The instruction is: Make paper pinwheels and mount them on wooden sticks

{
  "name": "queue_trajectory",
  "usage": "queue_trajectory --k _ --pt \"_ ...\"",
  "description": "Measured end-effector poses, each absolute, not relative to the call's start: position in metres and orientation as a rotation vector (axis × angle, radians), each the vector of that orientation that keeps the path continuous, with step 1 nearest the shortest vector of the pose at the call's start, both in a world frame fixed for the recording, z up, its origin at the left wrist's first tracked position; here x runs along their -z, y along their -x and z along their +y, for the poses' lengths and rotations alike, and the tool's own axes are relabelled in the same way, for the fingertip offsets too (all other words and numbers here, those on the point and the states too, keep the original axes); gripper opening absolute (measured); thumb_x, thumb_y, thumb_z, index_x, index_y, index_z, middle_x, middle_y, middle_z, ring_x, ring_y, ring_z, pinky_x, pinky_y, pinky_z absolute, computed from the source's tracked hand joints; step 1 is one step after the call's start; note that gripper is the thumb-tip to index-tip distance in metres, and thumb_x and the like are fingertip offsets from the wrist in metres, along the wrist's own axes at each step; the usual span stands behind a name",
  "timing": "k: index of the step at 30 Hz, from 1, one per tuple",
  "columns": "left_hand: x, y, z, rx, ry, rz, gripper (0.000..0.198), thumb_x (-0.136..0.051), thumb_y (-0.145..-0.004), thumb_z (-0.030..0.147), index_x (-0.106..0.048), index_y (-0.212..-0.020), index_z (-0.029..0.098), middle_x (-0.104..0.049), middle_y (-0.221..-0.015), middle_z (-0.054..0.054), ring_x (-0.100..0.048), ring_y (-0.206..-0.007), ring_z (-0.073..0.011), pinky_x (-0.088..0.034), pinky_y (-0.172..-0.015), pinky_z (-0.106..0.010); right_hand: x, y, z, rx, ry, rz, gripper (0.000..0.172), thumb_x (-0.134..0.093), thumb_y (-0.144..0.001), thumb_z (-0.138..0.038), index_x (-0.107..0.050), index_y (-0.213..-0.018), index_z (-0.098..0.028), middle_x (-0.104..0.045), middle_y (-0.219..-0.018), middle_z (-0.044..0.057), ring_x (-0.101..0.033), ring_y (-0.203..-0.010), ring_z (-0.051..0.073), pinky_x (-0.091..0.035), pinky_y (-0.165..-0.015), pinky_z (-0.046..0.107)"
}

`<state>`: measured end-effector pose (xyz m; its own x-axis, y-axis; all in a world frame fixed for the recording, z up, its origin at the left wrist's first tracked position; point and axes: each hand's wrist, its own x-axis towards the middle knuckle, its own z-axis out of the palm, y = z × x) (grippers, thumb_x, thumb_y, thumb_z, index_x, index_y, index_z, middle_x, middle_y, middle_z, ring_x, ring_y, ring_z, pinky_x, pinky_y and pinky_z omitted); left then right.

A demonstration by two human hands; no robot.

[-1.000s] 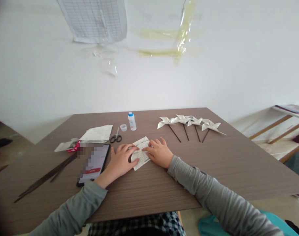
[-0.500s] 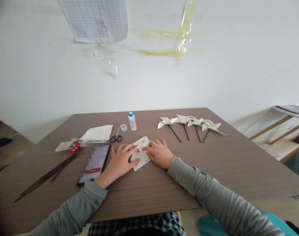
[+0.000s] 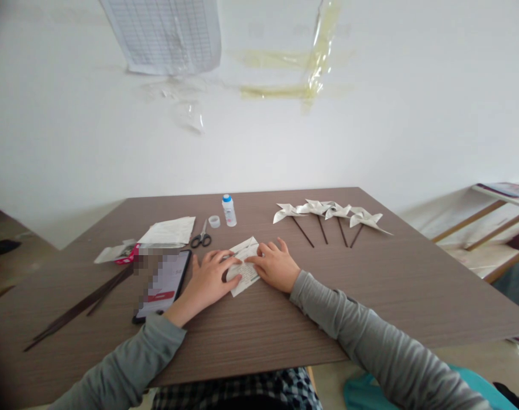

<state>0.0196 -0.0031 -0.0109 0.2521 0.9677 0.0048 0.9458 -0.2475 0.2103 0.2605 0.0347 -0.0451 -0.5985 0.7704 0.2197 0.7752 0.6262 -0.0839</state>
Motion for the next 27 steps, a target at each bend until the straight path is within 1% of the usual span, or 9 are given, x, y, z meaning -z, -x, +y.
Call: queue_trajectory --k 8,13,17,23,27 --pt "0.011 -0.021 -0.003 -0.202 -2.309 1.836 0.041 -0.078 -0.107 0.037 -0.078 -0.147 0.040 -0.069 -0.172 -0.005 -0.050 -0.169 -0.0425 -0.026 -0.138 -0.094 0.045 -0.258 0.037 0.017 1.247 -2.640 0.038 -0.064 -0.118 -0.023 -0.081 -0.149 -0.035 -0.079 -0.135 0.012 -0.071 -0.125 0.034 -0.047 -0.130 0.078" --pt "0.009 -0.020 -0.002 -0.209 -2.273 1.846 0.049 -0.080 -0.106 0.037 -0.074 -0.154 0.037 -0.067 -0.174 -0.007 -0.048 -0.171 -0.0433 -0.025 -0.139 -0.093 0.046 -0.259 0.037 -0.001 1.258 -2.628 0.035 -0.065 -0.118 -0.025 -0.081 -0.147 -0.036 -0.080 -0.136 0.010 -0.071 -0.126 0.033 -0.046 -0.131 0.074" --pt "0.008 -0.019 -0.002 -0.220 -2.263 1.841 0.056 -0.080 -0.105 0.038 -0.070 -0.160 0.038 -0.067 -0.175 -0.008 -0.047 -0.171 -0.0434 -0.023 -0.139 -0.094 0.046 -0.261 0.036 -0.033 1.273 -2.612 0.032 -0.064 -0.119 -0.028 -0.080 -0.145 -0.034 -0.079 -0.138 0.010 -0.070 -0.129 0.033 -0.044 -0.133 0.073" --pt "0.010 -0.018 -0.003 -0.220 -2.299 1.844 0.053 -0.078 -0.106 0.041 -0.071 -0.159 0.037 -0.067 -0.175 -0.008 -0.048 -0.169 -0.0466 -0.022 -0.136 -0.097 0.052 -0.265 0.039 -0.057 1.239 -2.570 0.027 -0.064 -0.119 -0.031 -0.081 -0.140 -0.031 -0.079 -0.136 0.011 -0.070 -0.127 0.031 -0.042 -0.135 0.067" --pt "0.009 -0.017 -0.005 -0.216 -2.312 1.840 0.054 -0.075 -0.107 0.040 -0.069 -0.161 0.037 -0.066 -0.177 -0.008 -0.048 -0.170 -0.0462 -0.022 -0.136 -0.097 0.057 -0.267 0.041 -0.043 1.202 -2.538 0.024 -0.066 -0.117 -0.031 -0.083 -0.135 -0.029 -0.080 -0.132 0.010 -0.071 -0.124 0.031 -0.045 -0.133 0.067"
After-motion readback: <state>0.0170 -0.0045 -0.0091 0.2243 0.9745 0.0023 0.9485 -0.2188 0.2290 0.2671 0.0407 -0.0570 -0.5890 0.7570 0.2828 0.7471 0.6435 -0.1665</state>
